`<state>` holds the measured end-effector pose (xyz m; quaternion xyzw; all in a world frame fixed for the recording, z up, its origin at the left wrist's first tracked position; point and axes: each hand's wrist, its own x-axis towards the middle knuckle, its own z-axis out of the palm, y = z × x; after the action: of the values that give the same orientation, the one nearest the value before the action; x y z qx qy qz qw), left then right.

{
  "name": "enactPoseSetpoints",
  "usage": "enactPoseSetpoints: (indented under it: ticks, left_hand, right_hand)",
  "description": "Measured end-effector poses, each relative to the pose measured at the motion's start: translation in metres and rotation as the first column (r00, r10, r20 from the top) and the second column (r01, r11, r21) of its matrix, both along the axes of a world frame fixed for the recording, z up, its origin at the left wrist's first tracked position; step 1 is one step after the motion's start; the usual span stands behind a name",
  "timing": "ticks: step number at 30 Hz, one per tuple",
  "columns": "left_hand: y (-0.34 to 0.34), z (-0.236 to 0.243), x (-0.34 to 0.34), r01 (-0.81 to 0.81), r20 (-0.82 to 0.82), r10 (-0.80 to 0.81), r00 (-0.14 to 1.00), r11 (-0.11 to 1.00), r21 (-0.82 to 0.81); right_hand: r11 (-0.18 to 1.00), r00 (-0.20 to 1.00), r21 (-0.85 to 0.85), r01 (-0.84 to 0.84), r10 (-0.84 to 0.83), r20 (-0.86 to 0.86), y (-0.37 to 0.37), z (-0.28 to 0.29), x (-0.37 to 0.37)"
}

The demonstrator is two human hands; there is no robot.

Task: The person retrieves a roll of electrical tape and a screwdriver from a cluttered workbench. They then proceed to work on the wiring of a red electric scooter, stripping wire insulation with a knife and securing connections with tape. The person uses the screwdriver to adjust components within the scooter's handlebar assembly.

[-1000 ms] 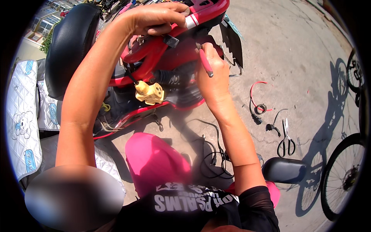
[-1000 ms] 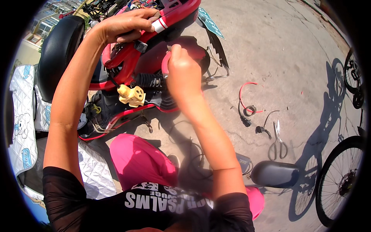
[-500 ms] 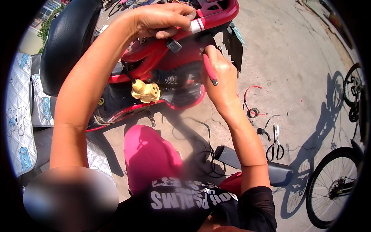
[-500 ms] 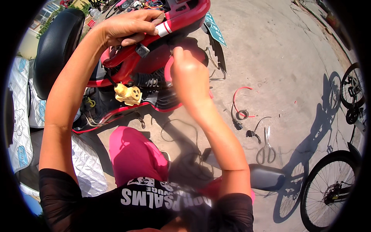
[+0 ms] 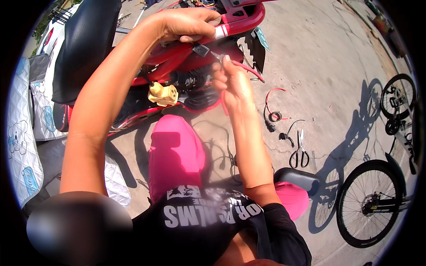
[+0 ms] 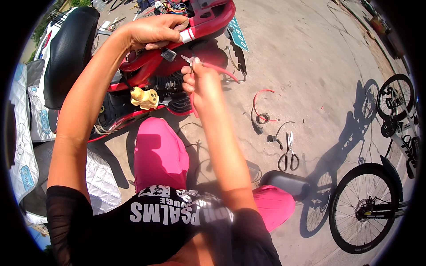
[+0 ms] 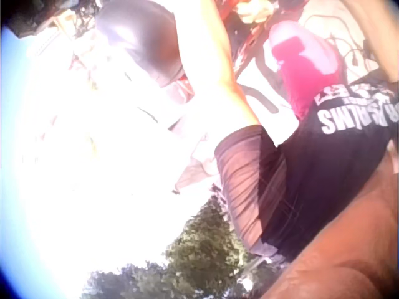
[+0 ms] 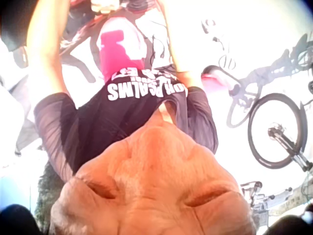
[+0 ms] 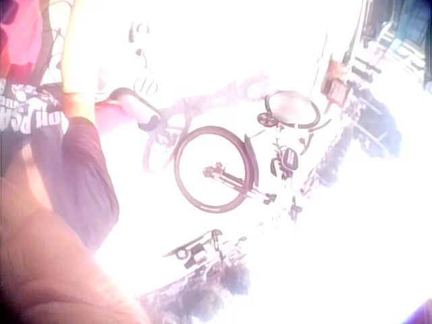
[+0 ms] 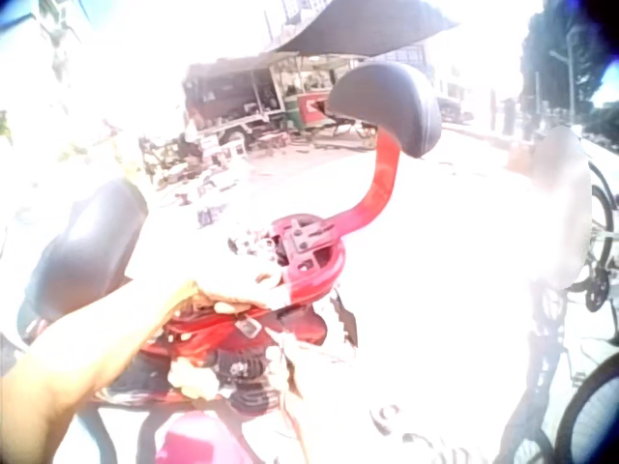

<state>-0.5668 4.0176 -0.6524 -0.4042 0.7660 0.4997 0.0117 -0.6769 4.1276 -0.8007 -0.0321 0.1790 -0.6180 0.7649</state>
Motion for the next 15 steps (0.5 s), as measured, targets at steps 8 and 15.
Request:
enactPoseSetpoints:
  ticks: [8,15]
  left_hand:
    - [-0.001,-0.003,0.002,0.004,0.004,-0.004,1.000,1.000,0.001]
    - [0.000,-0.001,0.000,0.032,0.031,-0.031,0.999,0.998,-0.049]
  right_hand:
    - [0.967,0.007,-0.153,-0.205,0.158,0.987,-0.003,-0.013,0.016]
    - [0.973,-0.069,-0.173,-0.151,0.165,0.984,0.002,-0.010,0.023]
